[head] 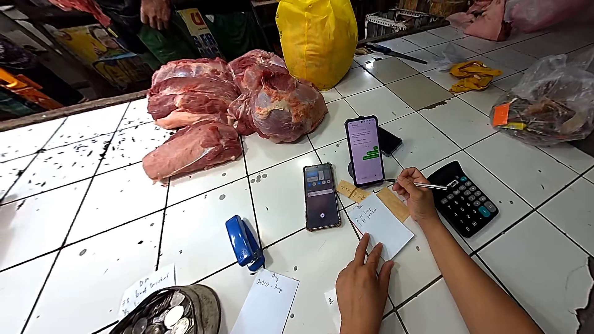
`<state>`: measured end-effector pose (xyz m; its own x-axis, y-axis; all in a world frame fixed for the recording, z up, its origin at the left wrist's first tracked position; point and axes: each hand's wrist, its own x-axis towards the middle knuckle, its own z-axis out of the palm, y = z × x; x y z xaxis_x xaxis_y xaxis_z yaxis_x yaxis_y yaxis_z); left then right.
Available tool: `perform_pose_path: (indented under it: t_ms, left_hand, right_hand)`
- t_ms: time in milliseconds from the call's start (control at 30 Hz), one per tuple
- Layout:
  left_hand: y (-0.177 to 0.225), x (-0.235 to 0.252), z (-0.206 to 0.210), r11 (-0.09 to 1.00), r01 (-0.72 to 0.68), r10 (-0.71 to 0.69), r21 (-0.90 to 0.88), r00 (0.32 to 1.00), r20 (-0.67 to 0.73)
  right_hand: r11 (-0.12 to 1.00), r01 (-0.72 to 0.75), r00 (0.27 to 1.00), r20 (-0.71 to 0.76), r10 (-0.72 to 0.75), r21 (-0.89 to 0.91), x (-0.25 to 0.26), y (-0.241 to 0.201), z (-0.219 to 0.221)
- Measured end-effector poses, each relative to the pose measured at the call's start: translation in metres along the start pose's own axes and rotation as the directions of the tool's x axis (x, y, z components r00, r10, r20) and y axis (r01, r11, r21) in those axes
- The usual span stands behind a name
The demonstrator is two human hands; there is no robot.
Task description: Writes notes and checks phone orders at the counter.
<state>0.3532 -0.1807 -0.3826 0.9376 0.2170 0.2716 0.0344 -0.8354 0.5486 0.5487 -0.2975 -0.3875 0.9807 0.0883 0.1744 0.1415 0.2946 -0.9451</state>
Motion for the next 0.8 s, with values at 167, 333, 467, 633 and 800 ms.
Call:
perform_pose_path:
  t_ms: [167, 333, 467, 633, 800]
  left_hand:
    - [-0.0003, -0.0003, 0.0000, 1.000, -0.006, 0.006, -0.014, 1.000, -0.015]
    - [0.0013, -0.0013, -0.0009, 1.000, 0.010, -0.010, -0.008, 1.000, 0.014]
    - [0.0028, 0.0004, -0.0019, 1.000, 0.014, -0.014, -0.003, 1.000, 0.026]
    - [0.0018, -0.0002, -0.0012, 1.000, 0.014, -0.014, 0.013, 1.000, 0.026]
    - [0.0014, -0.0006, 0.0000, 1.000, 0.004, -0.004, 0.002, 1.000, -0.003]
  right_hand:
    - [1.000, -0.019, 1.000, 0.011, 0.019, 0.010, 0.0001, -0.0008, -0.0001]
    - [1.000, -0.020, 0.999, 0.036, 0.020, -0.002, -0.0012, -0.0012, 0.0004]
    - [0.998, 0.023, 0.995, 0.095, -0.017, -0.055, -0.0016, -0.0002, 0.0016]
    - [0.996, 0.045, 0.991, 0.129, -0.035, -0.077, -0.0019, 0.0011, 0.0019]
    - [0.995, 0.044, 0.989, 0.148, -0.030, -0.094, -0.0024, 0.0014, 0.0036]
